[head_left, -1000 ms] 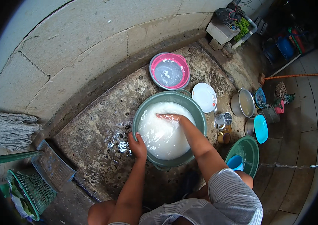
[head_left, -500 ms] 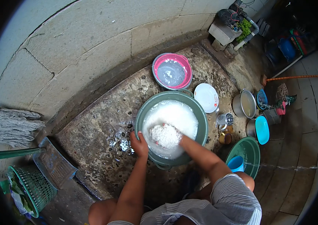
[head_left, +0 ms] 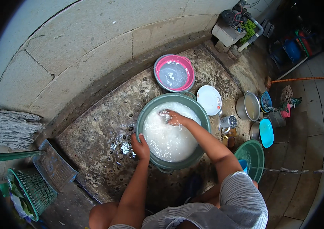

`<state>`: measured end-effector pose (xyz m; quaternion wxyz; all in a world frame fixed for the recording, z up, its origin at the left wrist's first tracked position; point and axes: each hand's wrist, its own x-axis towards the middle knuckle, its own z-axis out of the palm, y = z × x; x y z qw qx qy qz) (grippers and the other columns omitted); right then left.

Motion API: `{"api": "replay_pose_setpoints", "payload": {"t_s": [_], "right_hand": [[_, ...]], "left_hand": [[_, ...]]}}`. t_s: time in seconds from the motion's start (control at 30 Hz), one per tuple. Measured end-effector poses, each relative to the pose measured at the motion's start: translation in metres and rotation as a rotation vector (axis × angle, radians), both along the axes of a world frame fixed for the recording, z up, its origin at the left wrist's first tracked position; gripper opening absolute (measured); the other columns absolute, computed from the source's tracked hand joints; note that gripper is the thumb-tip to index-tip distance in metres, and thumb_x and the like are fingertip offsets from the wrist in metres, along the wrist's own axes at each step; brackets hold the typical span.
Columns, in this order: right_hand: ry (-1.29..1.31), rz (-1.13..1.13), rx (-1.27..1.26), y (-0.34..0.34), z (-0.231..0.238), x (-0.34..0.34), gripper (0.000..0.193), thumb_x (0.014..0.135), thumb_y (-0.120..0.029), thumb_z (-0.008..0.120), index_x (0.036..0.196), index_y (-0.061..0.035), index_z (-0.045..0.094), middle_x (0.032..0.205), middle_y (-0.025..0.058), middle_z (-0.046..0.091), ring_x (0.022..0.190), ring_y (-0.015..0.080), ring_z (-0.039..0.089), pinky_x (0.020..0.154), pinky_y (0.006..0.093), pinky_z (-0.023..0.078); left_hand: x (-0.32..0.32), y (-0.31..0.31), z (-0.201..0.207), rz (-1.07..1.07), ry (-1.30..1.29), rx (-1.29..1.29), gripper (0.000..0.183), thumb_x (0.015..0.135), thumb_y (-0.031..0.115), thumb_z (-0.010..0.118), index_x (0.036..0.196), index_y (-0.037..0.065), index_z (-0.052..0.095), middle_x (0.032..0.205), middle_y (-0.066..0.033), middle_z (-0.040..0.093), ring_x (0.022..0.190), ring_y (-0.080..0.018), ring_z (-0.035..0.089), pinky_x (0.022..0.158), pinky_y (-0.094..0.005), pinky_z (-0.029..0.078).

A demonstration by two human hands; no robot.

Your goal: The person washes rice by hand in a large basin, using a blue scoop to add water from a green bucket and then pouring the cloudy water out while holding the rice in the basin.

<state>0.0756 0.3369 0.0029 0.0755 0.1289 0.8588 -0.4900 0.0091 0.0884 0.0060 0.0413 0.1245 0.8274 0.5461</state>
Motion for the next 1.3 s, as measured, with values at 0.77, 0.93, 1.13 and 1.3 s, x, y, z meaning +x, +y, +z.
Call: {"api": "replay_pose_setpoints", "payload": {"t_s": [0.77, 0.93, 1.13, 1.3], "right_hand": [[-0.67, -0.27, -0.998, -0.066, 0.004, 0.052, 0.063, 0.084, -0.036, 0.066, 0.136, -0.0094, 0.042, 0.125, 0.009, 0.055, 0.11, 0.0219, 0.054, 0.087, 0.0349, 0.047], [-0.268, -0.597, -0.463, -0.071, 0.082, 0.035, 0.07, 0.072, -0.051, 0.073, 0.111, 0.0052, 0.056, 0.097, 0.012, 0.063, 0.082, 0.0146, 0.06, 0.065, 0.032, 0.049], [-0.463, -0.807, -0.515, -0.029, 0.076, 0.062, 0.084, 0.076, -0.07, 0.054, 0.109, 0.0071, 0.058, 0.097, 0.0182, 0.063, 0.086, 0.0262, 0.062, 0.079, 0.0353, 0.049], [-0.546, -0.192, 0.004, 0.018, -0.022, 0.146, 0.081, 0.077, -0.069, 0.054, 0.118, -0.0004, 0.057, 0.126, 0.0218, 0.051, 0.116, 0.0314, 0.049, 0.099, 0.0375, 0.037]], "left_hand": [[0.003, 0.0, 0.002, -0.009, -0.021, -0.011, 0.021, 0.091, 0.018, 0.052, 0.098, -0.002, 0.052, 0.088, -0.0207, 0.06, 0.079, -0.0346, 0.058, 0.074, -0.0402, 0.044], [-0.002, -0.004, 0.004, -0.005, -0.028, 0.033, 0.022, 0.09, 0.019, 0.052, 0.098, -0.002, 0.052, 0.088, -0.0216, 0.058, 0.08, -0.0386, 0.055, 0.073, -0.0423, 0.043], [-0.008, -0.015, -0.001, 0.01, -0.056, 0.007, 0.023, 0.09, 0.02, 0.051, 0.097, -0.002, 0.051, 0.089, -0.0217, 0.055, 0.081, -0.0403, 0.054, 0.072, -0.0438, 0.043], [0.007, 0.006, 0.008, -0.025, -0.089, 0.052, 0.023, 0.091, 0.021, 0.051, 0.096, -0.002, 0.051, 0.088, -0.0216, 0.056, 0.082, -0.0402, 0.054, 0.073, -0.044, 0.042]]}}
